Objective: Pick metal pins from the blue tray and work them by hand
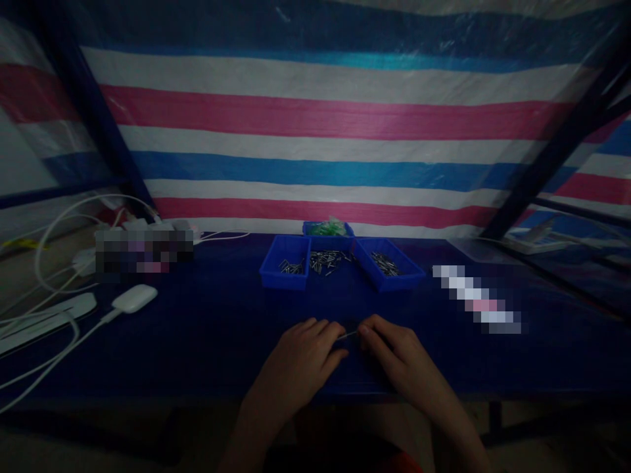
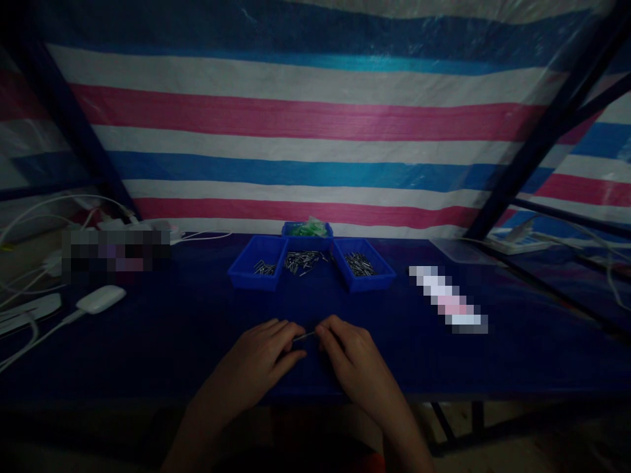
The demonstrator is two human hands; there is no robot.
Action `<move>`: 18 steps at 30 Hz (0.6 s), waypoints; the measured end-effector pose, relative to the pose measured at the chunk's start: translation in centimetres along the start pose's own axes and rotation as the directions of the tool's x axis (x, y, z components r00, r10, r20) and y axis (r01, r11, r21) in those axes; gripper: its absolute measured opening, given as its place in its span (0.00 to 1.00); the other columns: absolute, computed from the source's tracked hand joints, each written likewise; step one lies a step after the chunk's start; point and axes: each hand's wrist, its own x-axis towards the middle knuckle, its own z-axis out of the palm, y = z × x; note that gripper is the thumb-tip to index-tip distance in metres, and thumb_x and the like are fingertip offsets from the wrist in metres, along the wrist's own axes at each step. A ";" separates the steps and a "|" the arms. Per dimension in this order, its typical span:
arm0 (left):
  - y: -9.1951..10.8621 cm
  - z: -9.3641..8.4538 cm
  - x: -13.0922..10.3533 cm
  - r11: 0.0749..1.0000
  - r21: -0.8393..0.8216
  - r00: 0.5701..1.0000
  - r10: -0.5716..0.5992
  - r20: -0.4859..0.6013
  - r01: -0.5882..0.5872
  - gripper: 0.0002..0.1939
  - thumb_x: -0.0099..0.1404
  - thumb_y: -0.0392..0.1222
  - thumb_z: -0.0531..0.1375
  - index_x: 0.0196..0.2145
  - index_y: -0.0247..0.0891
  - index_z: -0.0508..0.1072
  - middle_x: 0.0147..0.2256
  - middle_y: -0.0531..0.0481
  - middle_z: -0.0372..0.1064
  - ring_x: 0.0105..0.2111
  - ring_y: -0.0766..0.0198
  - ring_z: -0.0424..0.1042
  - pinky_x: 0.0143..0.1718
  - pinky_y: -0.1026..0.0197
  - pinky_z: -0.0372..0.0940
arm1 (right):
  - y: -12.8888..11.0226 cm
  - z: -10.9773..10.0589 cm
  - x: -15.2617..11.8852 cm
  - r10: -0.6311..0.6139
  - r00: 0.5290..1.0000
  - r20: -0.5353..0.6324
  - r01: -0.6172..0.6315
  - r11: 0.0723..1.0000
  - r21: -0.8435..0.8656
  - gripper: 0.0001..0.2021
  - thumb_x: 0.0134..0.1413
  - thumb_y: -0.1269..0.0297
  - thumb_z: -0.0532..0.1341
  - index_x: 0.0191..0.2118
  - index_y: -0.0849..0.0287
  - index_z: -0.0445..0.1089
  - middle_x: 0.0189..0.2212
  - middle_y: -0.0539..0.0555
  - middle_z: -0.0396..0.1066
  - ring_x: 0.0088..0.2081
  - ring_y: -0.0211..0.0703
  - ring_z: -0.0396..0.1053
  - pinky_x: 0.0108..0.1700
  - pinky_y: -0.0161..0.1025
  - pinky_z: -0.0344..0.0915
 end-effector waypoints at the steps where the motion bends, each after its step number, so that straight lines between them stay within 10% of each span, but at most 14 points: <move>1: 0.0 0.0 0.0 1.000 -0.007 1.000 -0.004 0.001 0.004 0.05 0.63 0.42 0.53 0.36 0.40 0.64 0.33 0.54 0.65 0.36 0.63 0.64 0.35 0.61 0.57 | 0.0 0.0 0.0 -0.001 1.000 0.001 0.001 1.000 0.003 0.14 0.60 0.60 0.46 0.27 0.57 0.60 0.23 0.47 0.65 0.25 0.35 0.63 0.29 0.33 0.56; 18: 0.3 0.0 -0.7 0.984 -0.176 1.000 -0.026 -0.001 0.025 0.18 0.59 0.41 0.56 0.48 0.47 0.61 0.38 0.54 0.67 0.40 0.62 0.64 0.46 0.55 0.55 | -0.2 0.0 -0.1 -0.005 0.999 0.031 0.005 1.000 0.018 0.13 0.61 0.61 0.46 0.28 0.57 0.61 0.24 0.48 0.65 0.27 0.35 0.64 0.31 0.34 0.57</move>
